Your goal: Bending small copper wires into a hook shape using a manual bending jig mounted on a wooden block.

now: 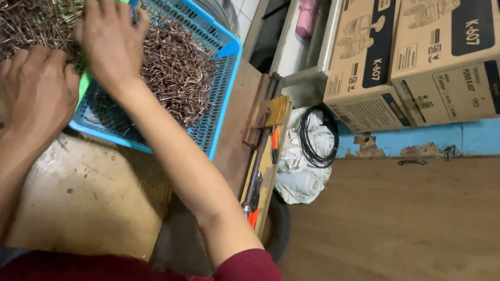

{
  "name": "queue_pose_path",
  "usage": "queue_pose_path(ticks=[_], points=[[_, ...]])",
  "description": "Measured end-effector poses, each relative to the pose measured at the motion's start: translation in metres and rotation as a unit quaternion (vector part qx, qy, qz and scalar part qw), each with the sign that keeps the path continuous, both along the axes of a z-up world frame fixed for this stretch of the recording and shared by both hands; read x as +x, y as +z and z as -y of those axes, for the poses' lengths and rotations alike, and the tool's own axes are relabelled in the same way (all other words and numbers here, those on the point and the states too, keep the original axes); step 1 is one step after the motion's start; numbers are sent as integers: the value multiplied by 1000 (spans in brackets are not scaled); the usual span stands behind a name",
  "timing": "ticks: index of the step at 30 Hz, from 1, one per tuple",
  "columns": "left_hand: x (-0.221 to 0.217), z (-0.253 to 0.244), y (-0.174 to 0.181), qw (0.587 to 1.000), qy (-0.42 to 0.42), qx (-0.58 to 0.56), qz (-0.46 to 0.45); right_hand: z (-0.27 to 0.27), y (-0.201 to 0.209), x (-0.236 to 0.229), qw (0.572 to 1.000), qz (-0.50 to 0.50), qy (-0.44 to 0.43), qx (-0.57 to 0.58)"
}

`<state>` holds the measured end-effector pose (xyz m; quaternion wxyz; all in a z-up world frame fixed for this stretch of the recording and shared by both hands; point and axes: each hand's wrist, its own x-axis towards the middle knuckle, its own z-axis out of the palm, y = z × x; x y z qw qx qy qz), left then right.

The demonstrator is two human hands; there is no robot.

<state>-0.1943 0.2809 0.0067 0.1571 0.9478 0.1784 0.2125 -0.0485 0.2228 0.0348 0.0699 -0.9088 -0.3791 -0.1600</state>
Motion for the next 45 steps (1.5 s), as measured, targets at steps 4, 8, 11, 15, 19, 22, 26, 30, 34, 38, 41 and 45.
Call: queue_pose_path(ticks=[4, 8, 11, 15, 19, 22, 26, 30, 34, 38, 41, 45], points=[[4, 0, 5, 999, 7, 4, 50, 25, 27, -4, 994, -23, -4, 108], [14, 6, 18, 989, -36, -42, 137, 54, 41, -6, 947, -219, -59, 228], [27, 19, 37, 964, -103, -158, 186, 74, 34, -5, 877, -325, -43, 352], [38, 45, 56, 927, -154, -235, 250, 106, 25, -12, 743, -434, -29, 509], [43, 73, 68, 909, -202, -267, 248, 136, 37, -29, 698, -433, -69, 566], [48, 97, 59, 910, -228, -233, 256, 161, 33, -43, 651, -431, -107, 615], [49, 127, 62, 916, -252, -185, 251, 197, 22, -55, 606, -401, -146, 672], [44, 153, 70, 916, -280, -144, 249, 230, 17, -67, 577, -373, -176, 705], [44, 173, 69, 912, -312, -122, 236, 254, 19, -83, 542, -377, -205, 723], [44, 187, 62, 907, -347, -87, 223, 276, 35, -104, 616, -359, -227, 663], [49, 195, 57, 899, -371, -88, 216, 305, 42, -120, 710, -308, -303, 555], [61, 206, 40, 912, -360, -55, 187, 355, 44, -152, 847, -138, -458, 231]])
